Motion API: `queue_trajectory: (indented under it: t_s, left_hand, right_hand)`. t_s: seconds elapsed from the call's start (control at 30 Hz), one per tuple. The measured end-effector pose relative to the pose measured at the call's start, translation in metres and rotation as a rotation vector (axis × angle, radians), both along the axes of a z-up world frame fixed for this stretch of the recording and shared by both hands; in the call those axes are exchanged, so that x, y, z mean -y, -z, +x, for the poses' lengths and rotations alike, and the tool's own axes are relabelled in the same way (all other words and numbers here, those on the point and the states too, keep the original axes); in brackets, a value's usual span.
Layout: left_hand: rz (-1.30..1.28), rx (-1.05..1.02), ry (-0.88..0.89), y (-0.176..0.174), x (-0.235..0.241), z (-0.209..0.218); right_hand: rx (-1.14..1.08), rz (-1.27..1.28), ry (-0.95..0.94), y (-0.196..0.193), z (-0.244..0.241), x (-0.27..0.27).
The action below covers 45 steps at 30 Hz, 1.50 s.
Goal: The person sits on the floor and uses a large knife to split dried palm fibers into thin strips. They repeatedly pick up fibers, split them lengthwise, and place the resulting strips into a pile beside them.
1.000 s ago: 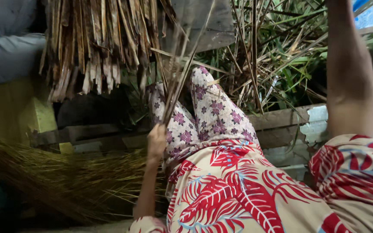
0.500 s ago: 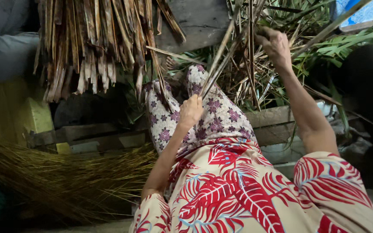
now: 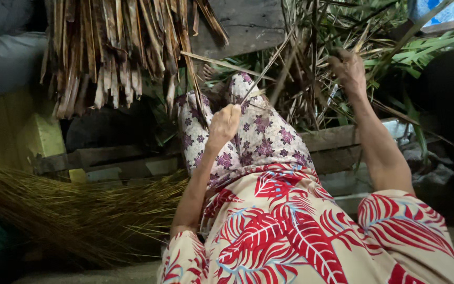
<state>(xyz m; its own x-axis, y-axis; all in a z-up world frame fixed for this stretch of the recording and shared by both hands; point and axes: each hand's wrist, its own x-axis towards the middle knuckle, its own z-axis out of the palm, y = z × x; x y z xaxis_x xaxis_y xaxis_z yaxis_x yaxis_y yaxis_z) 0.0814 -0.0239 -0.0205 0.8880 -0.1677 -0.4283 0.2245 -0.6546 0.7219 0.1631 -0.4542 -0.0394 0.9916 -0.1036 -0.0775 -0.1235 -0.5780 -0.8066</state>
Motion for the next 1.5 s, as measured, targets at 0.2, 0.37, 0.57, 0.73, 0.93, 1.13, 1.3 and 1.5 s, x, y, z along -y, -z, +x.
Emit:
queue_trajectory:
  t_s: [0.2, 0.37, 0.57, 0.73, 0.93, 1.13, 1.3, 1.5]
  left_hand:
    - [0.302, -0.026, 0.076, -0.062, 0.000, 0.010]
    - [0.488, 0.045, 0.083, -0.113, -0.028, -0.001]
    - [0.608, 0.186, 0.090, -0.122, -0.055, -0.011]
    - [0.595, 0.196, 0.106, -0.136, -0.051, -0.015]
    - [0.588, 0.158, 0.138, -0.128, -0.054, -0.019]
    - [0.587, 0.146, 0.141, -0.166, -0.052, -0.017]
    - [0.638, 0.081, 0.127, -0.185, -0.072, -0.020]
    - [0.604, 0.091, 0.029, -0.250, -0.099, -0.040]
  right_hand:
    - [-0.330, -0.328, 0.090, 0.028, 0.009, 0.026]
    - [-0.209, -0.183, 0.172, 0.037, -0.011, 0.038]
    - [-0.199, -0.106, 0.125, -0.068, -0.052, -0.021]
    - [-0.133, -0.044, 0.084, -0.049, -0.039, -0.019]
    - [-0.189, 0.003, 0.068, 0.020, -0.008, 0.004]
    - [-0.338, 0.006, 0.235, 0.137, 0.022, 0.068]
    - [-0.460, -0.218, 0.345, 0.105, 0.013, 0.070]
    - [-0.523, -0.415, 0.300, 0.106, 0.019, 0.078]
